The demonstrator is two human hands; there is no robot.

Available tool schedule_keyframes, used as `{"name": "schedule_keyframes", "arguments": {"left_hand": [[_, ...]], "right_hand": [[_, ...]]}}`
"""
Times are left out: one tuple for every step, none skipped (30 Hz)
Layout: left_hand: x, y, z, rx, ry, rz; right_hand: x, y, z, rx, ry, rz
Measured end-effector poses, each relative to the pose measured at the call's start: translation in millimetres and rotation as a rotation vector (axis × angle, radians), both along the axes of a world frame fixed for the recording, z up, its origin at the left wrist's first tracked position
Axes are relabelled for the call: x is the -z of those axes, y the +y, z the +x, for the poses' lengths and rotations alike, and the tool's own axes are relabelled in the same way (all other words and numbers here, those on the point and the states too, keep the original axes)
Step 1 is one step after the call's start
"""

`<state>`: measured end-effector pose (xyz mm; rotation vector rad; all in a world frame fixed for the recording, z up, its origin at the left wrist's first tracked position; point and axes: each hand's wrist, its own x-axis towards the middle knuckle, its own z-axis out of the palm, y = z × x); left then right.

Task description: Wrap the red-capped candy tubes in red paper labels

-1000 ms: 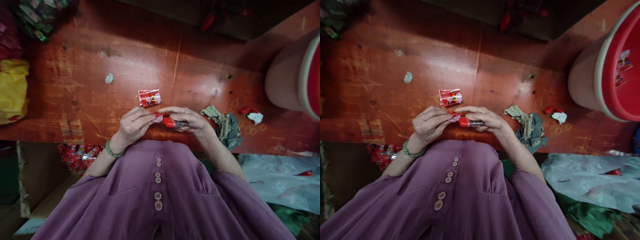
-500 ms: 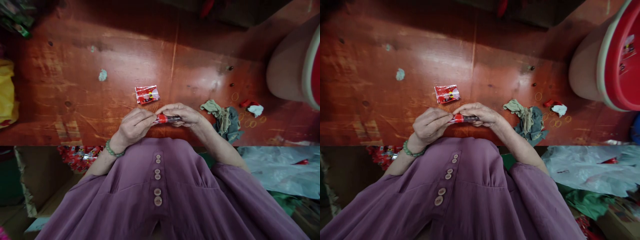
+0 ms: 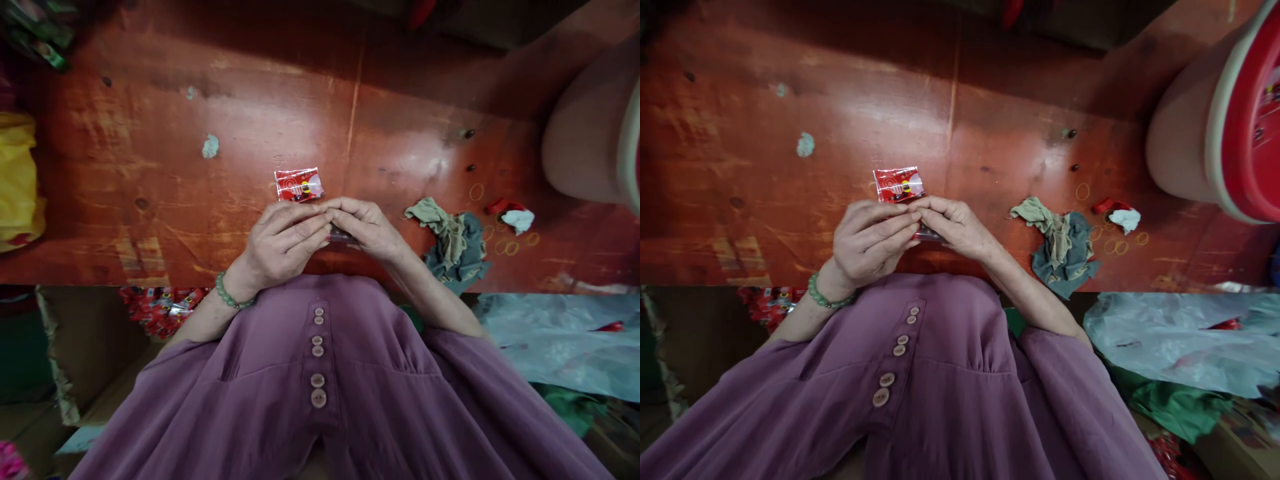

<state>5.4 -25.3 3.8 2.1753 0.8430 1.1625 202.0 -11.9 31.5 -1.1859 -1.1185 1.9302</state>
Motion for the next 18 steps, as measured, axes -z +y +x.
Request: {"name": "schedule_keyframes", "arguments": {"left_hand": [[-3.3, -1.0, -3.3, -0.031, -0.019, -0.019], [-6.0, -2.9, -6.0, -0.092, -0.044, -0.039], [-8.1, -5.7, -7.9, -0.178, -0.085, -0.069], [-9.6, -9.2, -8.4, -0.275, -0.151, -0.122], [-10.4, -12.9, -7.4, -0.357, -0.240, -0.209], [-10.7, -16.5, -4.9, -0.405, -0.342, -0.335], [-10.9, -19.5, -1.4, -0.411, -0.447, -0.493], [-11.1, -21.6, 2.9, -0.382, -0.548, -0.664], [-11.6, -22.7, 7.5, -0.334, -0.637, -0.826], [-12.2, -22.7, 11.8, -0.291, -0.713, -0.963], [-13.1, -21.8, 15.5, -0.273, -0.778, -1.062], [-14.1, -20.2, 18.4, -0.282, -0.833, -1.121], [-15.0, -18.1, 20.4, -0.307, -0.877, -1.149], [-15.6, -15.7, 21.5, -0.338, -0.907, -1.160], [-15.8, -13.4, 21.8, -0.367, -0.925, -1.162], [-15.5, -11.2, 21.5, -0.389, -0.938, -1.156], [-14.7, -9.2, 20.9, -0.404, -0.946, -1.147], [-13.5, -7.5, 20.2, -0.416, -0.954, -1.136]], "right_hand": [[0.0, -1.8, -2.2, 0.025, -0.022, 0.037], [0.1, -3.7, -4.3, 0.051, -0.052, 0.078], [0.2, -5.5, -6.4, 0.076, -0.089, 0.123], [0.3, -7.3, -8.7, 0.104, -0.133, 0.174], [0.3, -9.1, -11.1, 0.127, -0.179, 0.227], [0.3, -10.9, -13.9, 0.146, -0.224, 0.282], [0.3, -12.5, -17.0, 0.160, -0.262, 0.339], [0.5, -13.8, -20.4, 0.164, -0.291, 0.391], [0.8, -14.8, -23.8, 0.159, -0.310, 0.436], [1.1, -15.5, -27.3, 0.148, -0.322, 0.473], [1.5, -15.8, -30.4, 0.133, -0.329, 0.504], [1.8, -15.7, -32.9, 0.117, -0.336, 0.527], [2.0, -15.3, -34.7, 0.099, -0.343, 0.541], [2.2, -14.8, -35.4, 0.079, -0.346, 0.543], [2.3, -14.3, -35.2, 0.058, -0.341, 0.528], [2.6, -13.8, -34.1, 0.034, -0.321, 0.495], [3.1, -13.5, -32.4, 0.013, -0.287, 0.449], [3.8, -13.4, -30.2, -0.004, -0.245, 0.396]]}}
